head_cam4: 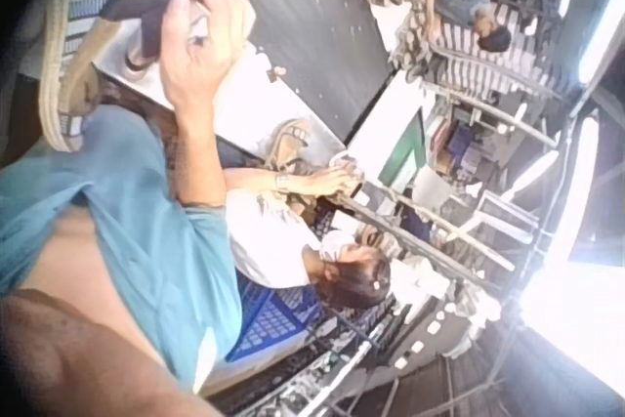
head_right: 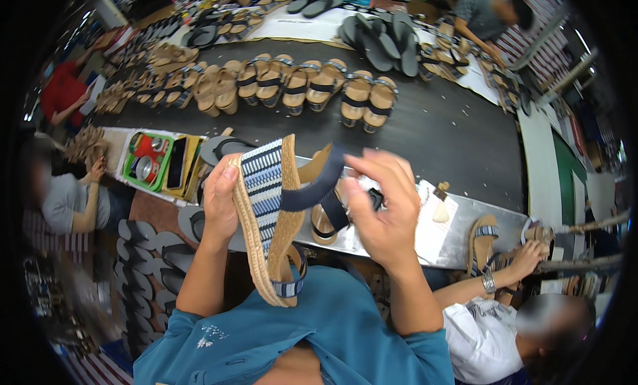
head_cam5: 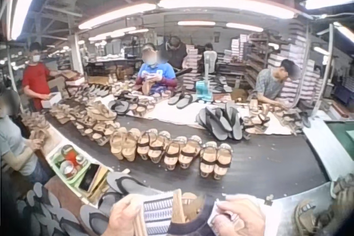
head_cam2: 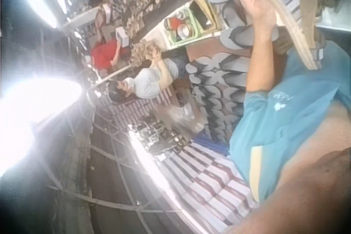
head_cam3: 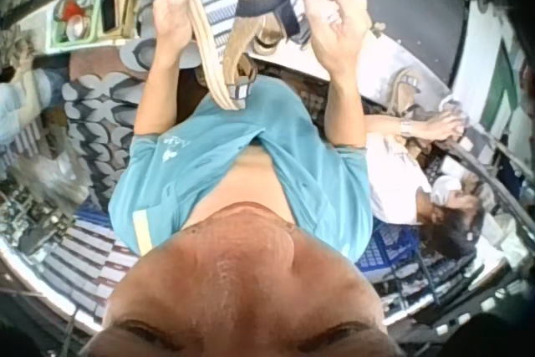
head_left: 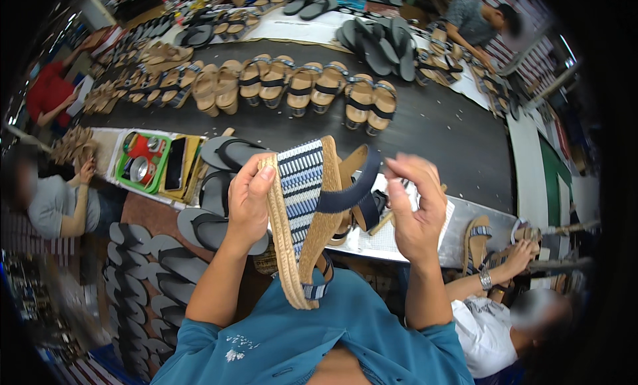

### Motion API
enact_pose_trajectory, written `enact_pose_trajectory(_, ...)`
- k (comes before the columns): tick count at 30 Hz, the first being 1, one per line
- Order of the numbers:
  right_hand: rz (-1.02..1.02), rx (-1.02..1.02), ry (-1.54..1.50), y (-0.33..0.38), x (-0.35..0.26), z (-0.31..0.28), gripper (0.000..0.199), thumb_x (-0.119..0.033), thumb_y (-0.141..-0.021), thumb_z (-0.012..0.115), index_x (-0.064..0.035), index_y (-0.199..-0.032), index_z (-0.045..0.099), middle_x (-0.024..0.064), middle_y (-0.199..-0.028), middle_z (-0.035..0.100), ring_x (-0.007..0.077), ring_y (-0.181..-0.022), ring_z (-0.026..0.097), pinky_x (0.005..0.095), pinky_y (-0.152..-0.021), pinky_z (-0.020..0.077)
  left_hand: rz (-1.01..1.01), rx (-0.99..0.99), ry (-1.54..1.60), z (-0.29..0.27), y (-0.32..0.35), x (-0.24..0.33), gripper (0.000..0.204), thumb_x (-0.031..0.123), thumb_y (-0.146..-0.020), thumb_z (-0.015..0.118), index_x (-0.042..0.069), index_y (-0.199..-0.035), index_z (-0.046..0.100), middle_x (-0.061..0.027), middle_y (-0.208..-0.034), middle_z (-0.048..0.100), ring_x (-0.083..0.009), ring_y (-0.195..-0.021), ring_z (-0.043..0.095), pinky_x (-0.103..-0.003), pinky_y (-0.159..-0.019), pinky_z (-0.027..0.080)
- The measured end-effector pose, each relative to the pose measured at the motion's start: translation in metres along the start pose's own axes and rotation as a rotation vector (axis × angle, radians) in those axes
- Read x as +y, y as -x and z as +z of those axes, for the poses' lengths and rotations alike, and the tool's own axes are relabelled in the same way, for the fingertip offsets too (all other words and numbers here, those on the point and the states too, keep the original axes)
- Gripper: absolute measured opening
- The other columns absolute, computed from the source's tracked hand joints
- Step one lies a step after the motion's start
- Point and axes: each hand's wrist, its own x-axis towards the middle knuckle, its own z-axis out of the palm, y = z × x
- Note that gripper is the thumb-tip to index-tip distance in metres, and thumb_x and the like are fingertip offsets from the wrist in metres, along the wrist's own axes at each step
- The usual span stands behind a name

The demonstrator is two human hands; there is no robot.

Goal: The person repeatedly picks up various sandals and flip-flops from a table, turns them over to view the soles and straps, and places them back. The person handles multiple pairs of woven-strap sandals and gray flip-flops throughout the clip.

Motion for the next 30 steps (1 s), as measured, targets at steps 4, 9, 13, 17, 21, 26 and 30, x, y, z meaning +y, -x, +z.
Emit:
enact_pose_trajectory(4,0.135,-0.197,-0.184,-0.008,-0.007,0.008,0.022,-0.019,-0.083,0.076,0.0008,-0.093,0.072,0.0093,-0.079,0.070,0.0296,-0.106,0.062,0.0430,-0.098,0.0437,-0.042,-0.082,-0.035,0.025,0.010,0.002,0.037,0.026,-0.099,0.049,-0.007,-0.111,0.058,-0.0068,-0.095,0.067,-0.0077,-0.083,0.060,-0.022,-0.076,0.049)
enact_pose_trajectory(9,0.405,-0.212,-0.452,0.016,-0.002,0.010,0.019,-0.017,-0.092,0.069,0.0014,-0.096,0.072,0.0092,-0.092,0.073,0.0211,-0.103,0.064,0.0438,-0.110,0.0347,-0.074,-0.077,-0.056,0.031,0.018,-0.007,0.037,0.027,-0.100,0.048,-0.007,-0.108,0.060,-0.0064,-0.091,0.068,-0.0070,-0.080,0.060,-0.022,-0.073,0.049)
enact_pose_trajectory(13,0.440,-0.231,-0.495,0.025,0.006,0.010,0.020,-0.018,-0.093,0.068,0.0016,-0.096,0.072,0.0098,-0.094,0.073,0.0169,-0.094,0.066,0.0446,-0.114,0.0305,-0.081,-0.073,-0.064,0.028,0.020,-0.015,0.038,0.028,-0.101,0.048,-0.006,-0.107,0.061,-0.0057,-0.091,0.068,-0.0062,-0.079,0.060,-0.022,-0.072,0.049)
enact_pose_trajectory(17,0.476,-0.249,-0.480,0.024,0.008,0.009,0.022,-0.019,-0.093,0.068,0.0027,-0.096,0.071,0.0088,-0.094,0.072,0.0145,-0.091,0.065,0.0416,-0.112,0.0330,-0.077,-0.111,-0.083,0.027,0.016,-0.013,0.037,0.028,-0.101,0.049,-0.006,-0.106,0.062,-0.0049,-0.090,0.068,-0.0060,-0.079,0.060,-0.022,-0.072,0.048)
enact_pose_trajectory(21,0.601,-0.245,-0.578,0.030,0.014,0.010,0.023,-0.019,-0.095,0.067,0.0041,-0.100,0.070,0.0089,-0.099,0.070,0.0138,-0.093,0.063,0.0357,-0.104,0.0406,-0.084,-0.075,-0.108,0.032,0.017,-0.009,0.033,0.026,-0.099,0.054,-0.005,-0.106,0.063,-0.0050,-0.088,0.069,-0.0061,-0.078,0.060,-0.022,-0.070,0.049)
enact_pose_trajectory(26,0.567,-0.215,-0.645,0.032,0.022,0.012,0.025,-0.018,-0.096,0.065,0.0049,-0.105,0.069,0.0144,-0.114,0.066,0.0175,-0.107,0.060,0.0321,-0.098,0.0441,0.008,-0.046,-0.279,0.041,0.017,0.007,0.030,0.024,-0.094,0.064,-0.005,-0.097,0.064,-0.0068,-0.080,0.070,-0.0071,-0.070,0.063,-0.023,-0.062,0.051)
enact_pose_trajectory(30,0.558,-0.206,-0.758,0.034,0.024,0.017,0.026,-0.017,-0.097,0.063,0.0047,-0.109,0.068,0.0182,-0.124,0.062,0.0213,-0.122,0.054,0.0340,-0.101,0.0423,0.111,-0.021,-0.444,0.045,0.019,0.016,0.031,0.026,-0.088,0.072,-0.004,-0.090,0.064,-0.0083,-0.073,0.070,-0.0095,-0.065,0.065,-0.025,-0.057,0.051)
